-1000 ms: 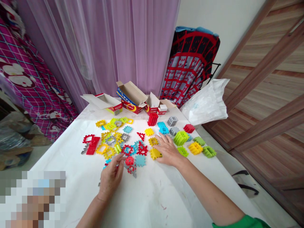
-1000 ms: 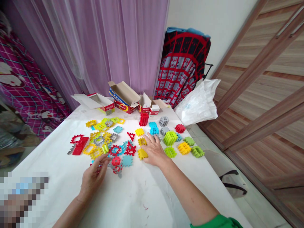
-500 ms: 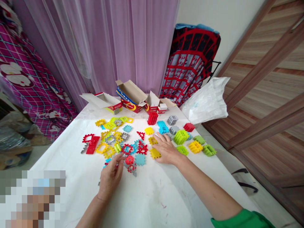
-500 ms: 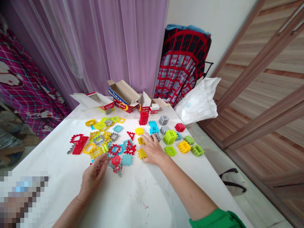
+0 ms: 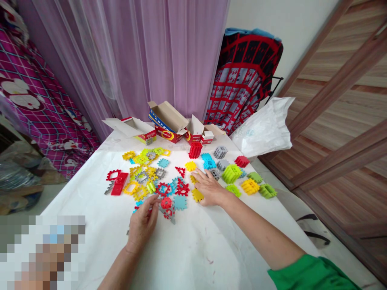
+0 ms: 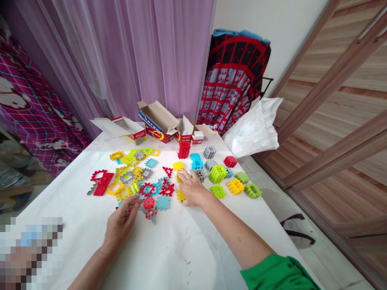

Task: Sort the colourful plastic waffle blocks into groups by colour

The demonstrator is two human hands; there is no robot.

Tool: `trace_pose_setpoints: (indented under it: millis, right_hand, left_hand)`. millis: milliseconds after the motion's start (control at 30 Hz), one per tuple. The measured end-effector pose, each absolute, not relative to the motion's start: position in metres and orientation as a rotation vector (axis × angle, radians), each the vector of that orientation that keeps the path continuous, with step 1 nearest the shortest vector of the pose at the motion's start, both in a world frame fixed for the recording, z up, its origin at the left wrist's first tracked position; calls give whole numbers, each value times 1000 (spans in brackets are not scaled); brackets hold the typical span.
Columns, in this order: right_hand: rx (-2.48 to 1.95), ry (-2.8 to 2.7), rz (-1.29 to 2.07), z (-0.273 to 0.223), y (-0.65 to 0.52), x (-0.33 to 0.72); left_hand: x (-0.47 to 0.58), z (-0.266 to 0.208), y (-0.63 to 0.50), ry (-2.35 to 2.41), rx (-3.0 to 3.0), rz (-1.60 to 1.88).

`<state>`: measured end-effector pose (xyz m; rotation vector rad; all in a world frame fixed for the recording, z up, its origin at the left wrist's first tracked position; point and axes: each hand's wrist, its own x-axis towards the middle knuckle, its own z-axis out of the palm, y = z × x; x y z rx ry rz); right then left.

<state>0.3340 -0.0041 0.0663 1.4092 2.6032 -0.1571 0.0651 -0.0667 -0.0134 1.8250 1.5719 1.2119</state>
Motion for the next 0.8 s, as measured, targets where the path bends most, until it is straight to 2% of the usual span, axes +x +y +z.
trace_pose_setpoints:
  millis: [567,800]
  right_hand:
    - [1474,2600,-236,78,-6,326]
    - [1294,2779,-142,68,-5,306]
  left_hand:
    - [63,-15,-64,1599,1820,1258]
    - [56,-9,-61,1668,1820,1323]
